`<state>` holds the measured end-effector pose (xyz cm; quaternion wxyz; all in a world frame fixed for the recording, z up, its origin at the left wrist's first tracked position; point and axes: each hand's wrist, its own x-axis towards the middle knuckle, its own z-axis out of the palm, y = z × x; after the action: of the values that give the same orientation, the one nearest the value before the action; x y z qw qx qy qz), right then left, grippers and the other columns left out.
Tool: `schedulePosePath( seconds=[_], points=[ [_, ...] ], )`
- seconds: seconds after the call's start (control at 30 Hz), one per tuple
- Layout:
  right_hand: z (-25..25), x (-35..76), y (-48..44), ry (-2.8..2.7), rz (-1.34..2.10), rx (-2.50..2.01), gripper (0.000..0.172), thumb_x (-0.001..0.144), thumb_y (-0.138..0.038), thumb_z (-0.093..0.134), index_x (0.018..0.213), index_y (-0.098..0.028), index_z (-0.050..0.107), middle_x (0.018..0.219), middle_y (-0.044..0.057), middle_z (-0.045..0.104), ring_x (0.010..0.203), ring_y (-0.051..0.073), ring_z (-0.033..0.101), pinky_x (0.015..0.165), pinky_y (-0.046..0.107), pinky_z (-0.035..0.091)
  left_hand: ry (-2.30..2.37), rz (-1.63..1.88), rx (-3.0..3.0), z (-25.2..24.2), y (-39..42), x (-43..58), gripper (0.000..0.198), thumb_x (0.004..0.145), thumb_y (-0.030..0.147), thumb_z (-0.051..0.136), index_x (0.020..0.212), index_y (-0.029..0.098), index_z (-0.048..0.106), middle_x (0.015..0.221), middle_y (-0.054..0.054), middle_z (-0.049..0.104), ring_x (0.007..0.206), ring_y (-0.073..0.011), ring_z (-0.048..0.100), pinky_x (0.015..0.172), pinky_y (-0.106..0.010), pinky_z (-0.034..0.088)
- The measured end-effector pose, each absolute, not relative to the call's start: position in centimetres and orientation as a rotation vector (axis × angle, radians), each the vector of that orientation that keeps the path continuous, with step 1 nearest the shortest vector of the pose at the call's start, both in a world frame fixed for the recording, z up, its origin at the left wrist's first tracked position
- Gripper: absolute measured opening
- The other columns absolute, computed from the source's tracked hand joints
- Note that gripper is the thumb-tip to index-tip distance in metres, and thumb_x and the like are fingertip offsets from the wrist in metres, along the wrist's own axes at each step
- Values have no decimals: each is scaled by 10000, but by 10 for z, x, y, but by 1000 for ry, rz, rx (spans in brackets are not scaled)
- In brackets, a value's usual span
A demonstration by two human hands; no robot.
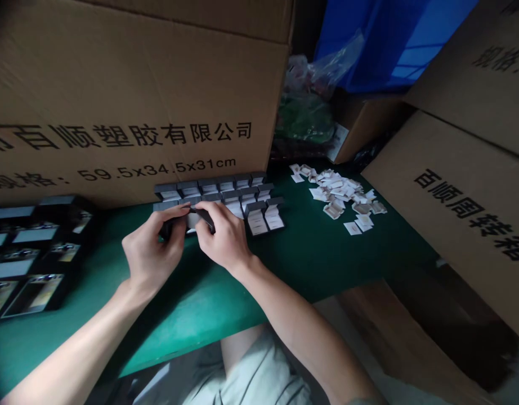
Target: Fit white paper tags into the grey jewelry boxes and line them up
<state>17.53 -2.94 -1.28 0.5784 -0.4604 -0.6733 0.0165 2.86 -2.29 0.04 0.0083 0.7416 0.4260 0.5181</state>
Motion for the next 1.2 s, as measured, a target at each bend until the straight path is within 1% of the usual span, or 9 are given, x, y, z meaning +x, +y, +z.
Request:
schedulePosePath(
  seconds=[0.13,0.3,0.43,0.63,0.73,0.87,0.93,1.03,1.2],
  points=[
    [-15,177,-28,-1593,-10,-1097,241,921,-151,517,1088,-210,680,1054,59,798,965,197,771,899,284,621,1323,1603,2325,2,-23,29,194,970,147,568,1046,232,724,1058,-14,831,892,-156,794,795,-224,589],
    [-17,177,-27,-1616,-31,-1158,272,945,-155,492,1120,-232,686,1085,42,813,970,186,786,906,282,632,1324,1606,2327,0,-21,29,184,962,161,609,1064,234,743,1055,-10,834,874,-161,796,794,-227,602],
    [-17,176,-28,-1605,-4,-1143,282,954,-149,485,1120,-222,702,1102,47,816,977,185,794,904,282,641,1360,1602,2327,-2,-20,28,180,971,190,611,1062,244,756,1046,-11,836,847,-163,794,760,-230,597],
    [-15,176,-30,-1592,63,-1134,286,943,-129,505,1116,-228,710,1121,40,813,1008,176,788,931,272,632,1411,1603,2320,-1,-21,27,173,964,188,624,1047,239,767,970,0,839,728,-137,770,662,-215,559],
    [-14,177,-30,-1597,60,-1103,270,936,-131,515,1109,-208,707,1102,57,810,992,190,784,927,290,635,1381,1587,2325,-1,-21,27,188,977,185,611,1073,237,765,1022,-10,838,804,-150,790,721,-219,586],
    [-13,178,-29,-1615,67,-1103,301,926,-120,515,1156,-226,678,1139,51,788,1035,181,762,964,293,624,1294,1648,2344,-1,-20,29,198,973,162,610,1090,238,750,1135,-26,824,949,-177,802,818,-235,612],
    [-13,178,-28,-1619,71,-1093,346,916,-98,501,1191,-232,662,1169,52,771,1078,177,746,995,290,613,1279,1654,2352,-2,-20,29,226,967,156,608,1124,248,743,1180,-32,813,972,-186,800,820,-246,619],
    [-12,178,-27,-1627,80,-1091,412,902,-71,478,1240,-243,639,1211,56,744,1155,177,716,1051,300,592,1272,1622,2373,-3,-20,30,301,952,137,596,1193,265,724,1247,-39,790,943,-181,797,793,-258,622],
    [-11,179,-27,-1637,88,-1084,432,905,-59,482,1266,-245,631,1215,54,740,1160,181,711,1059,306,592,1261,1617,2368,-6,-20,30,336,937,102,591,1199,269,718,1282,-31,776,981,-177,786,803,-255,609]
  ],
)
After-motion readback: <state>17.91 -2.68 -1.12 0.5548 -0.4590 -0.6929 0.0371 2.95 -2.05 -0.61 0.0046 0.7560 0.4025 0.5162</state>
